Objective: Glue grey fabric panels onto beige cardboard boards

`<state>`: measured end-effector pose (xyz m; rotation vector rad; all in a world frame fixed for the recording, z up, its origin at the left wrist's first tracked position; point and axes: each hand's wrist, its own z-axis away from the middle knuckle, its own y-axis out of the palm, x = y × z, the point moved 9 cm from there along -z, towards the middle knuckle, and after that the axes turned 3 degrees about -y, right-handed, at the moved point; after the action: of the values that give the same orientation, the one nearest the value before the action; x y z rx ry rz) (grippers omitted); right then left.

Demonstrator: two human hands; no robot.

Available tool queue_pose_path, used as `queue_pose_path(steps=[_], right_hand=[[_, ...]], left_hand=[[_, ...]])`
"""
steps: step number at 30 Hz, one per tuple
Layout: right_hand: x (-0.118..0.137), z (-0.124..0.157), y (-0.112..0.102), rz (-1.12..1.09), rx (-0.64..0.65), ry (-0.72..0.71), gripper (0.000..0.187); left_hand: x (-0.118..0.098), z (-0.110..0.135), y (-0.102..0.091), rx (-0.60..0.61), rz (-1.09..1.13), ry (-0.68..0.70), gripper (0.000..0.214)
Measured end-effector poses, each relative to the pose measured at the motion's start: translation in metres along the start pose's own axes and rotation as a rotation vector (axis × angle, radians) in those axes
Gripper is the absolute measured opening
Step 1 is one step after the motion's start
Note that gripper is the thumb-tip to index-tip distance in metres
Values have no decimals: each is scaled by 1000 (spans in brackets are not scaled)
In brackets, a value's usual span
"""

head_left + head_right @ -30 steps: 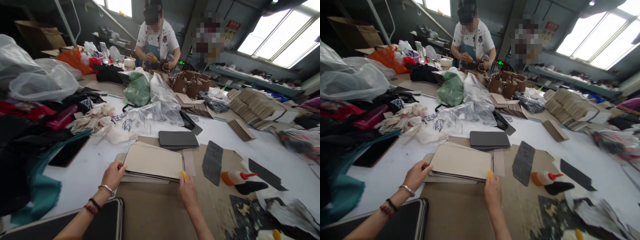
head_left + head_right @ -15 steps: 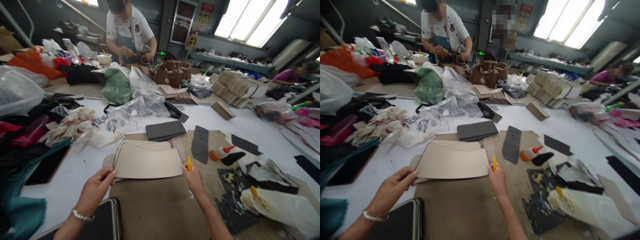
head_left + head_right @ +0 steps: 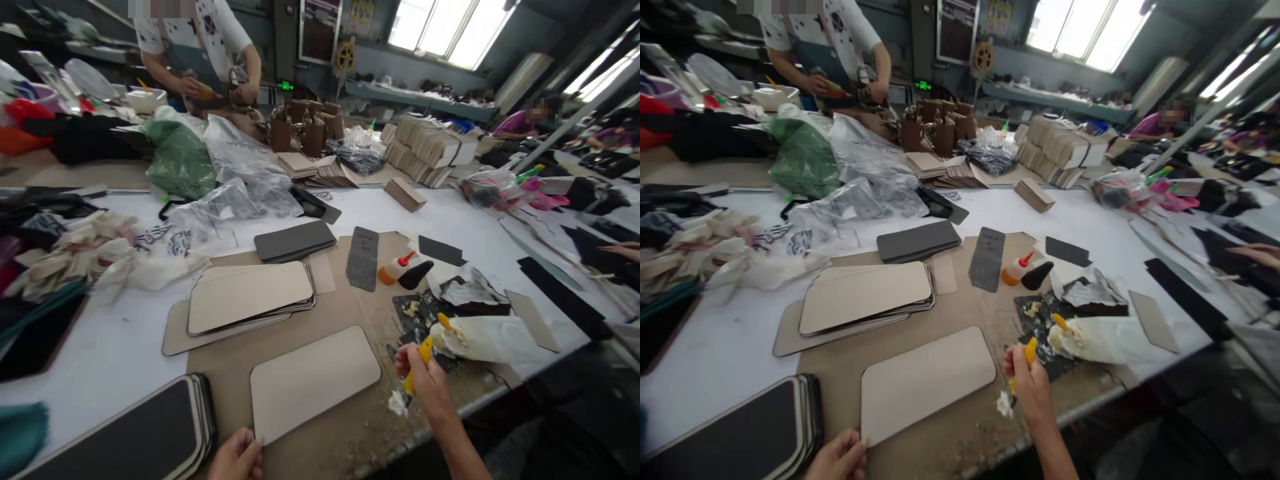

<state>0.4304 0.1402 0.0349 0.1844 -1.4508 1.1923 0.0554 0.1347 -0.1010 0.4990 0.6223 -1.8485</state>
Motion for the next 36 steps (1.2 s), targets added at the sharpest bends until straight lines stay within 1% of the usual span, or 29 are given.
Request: queue_pose_path(steps=[1,2,4,5,6,7,9,10,12,14,15,17,19,21,24,26,28,30,31,33,36], right_hand=[[8,5,10,-31,51,-14,45],[18,12,23,-33,101,-39,47],[36,27,54,-17,204,-91,49],[44,35,70,-33,250,-110,49],[51,44,88,-67,293,-130,48],[57,52,104,-111,329,-152,46],[66,68,136,-190,395,-192,41],[68,75,151,-220,423,-205,37],[67,86,175,-245,470,-232,32],[64,92,189,-220,488,-284,28],[61,92,190,-185,471,-318,26],[53,87,179,-85,381,-387,24],[46,74,153,19,247,-443,25],[40,58,120,119,117,-490,27],[33,33,74,269,-45,-526,30],[29,24,52,343,-124,-546,32],[28,24,42,381,-161,-569,34],[29,36,46,392,-153,-589,33],[30,46,54,387,-130,-597,31],[34,74,79,353,-55,-607,25],[49,123,126,249,87,-634,17]], left_hand=[[-4,3,-5,-35,-95,40,35],[-12,7,-13,-115,-212,103,30],[-38,22,-26,-289,-429,328,20],[-50,31,-29,-362,-515,456,15],[-60,40,-29,-415,-584,588,10],[-67,48,-27,-454,-638,714,10],[-73,60,-20,-483,-724,927,21],[-73,63,-16,-488,-760,1006,25],[-69,64,-10,-485,-824,1088,27],[-66,61,-7,-470,-871,1107,27],[-65,60,-7,-462,-888,1116,27],[-65,61,-7,-445,-914,1149,26],[-65,62,-8,-441,-923,1187,26],[-62,61,-9,-445,-921,1213,27],[-56,57,-9,-457,-906,1252,29],[-52,54,-9,-455,-886,1271,31],[-49,52,-9,-446,-856,1281,34],[-48,51,-11,-440,-814,1284,36],[-48,51,-11,-442,-792,1285,37],[-48,52,-13,-448,-753,1287,37],[-48,51,-14,-443,-717,1279,36]])
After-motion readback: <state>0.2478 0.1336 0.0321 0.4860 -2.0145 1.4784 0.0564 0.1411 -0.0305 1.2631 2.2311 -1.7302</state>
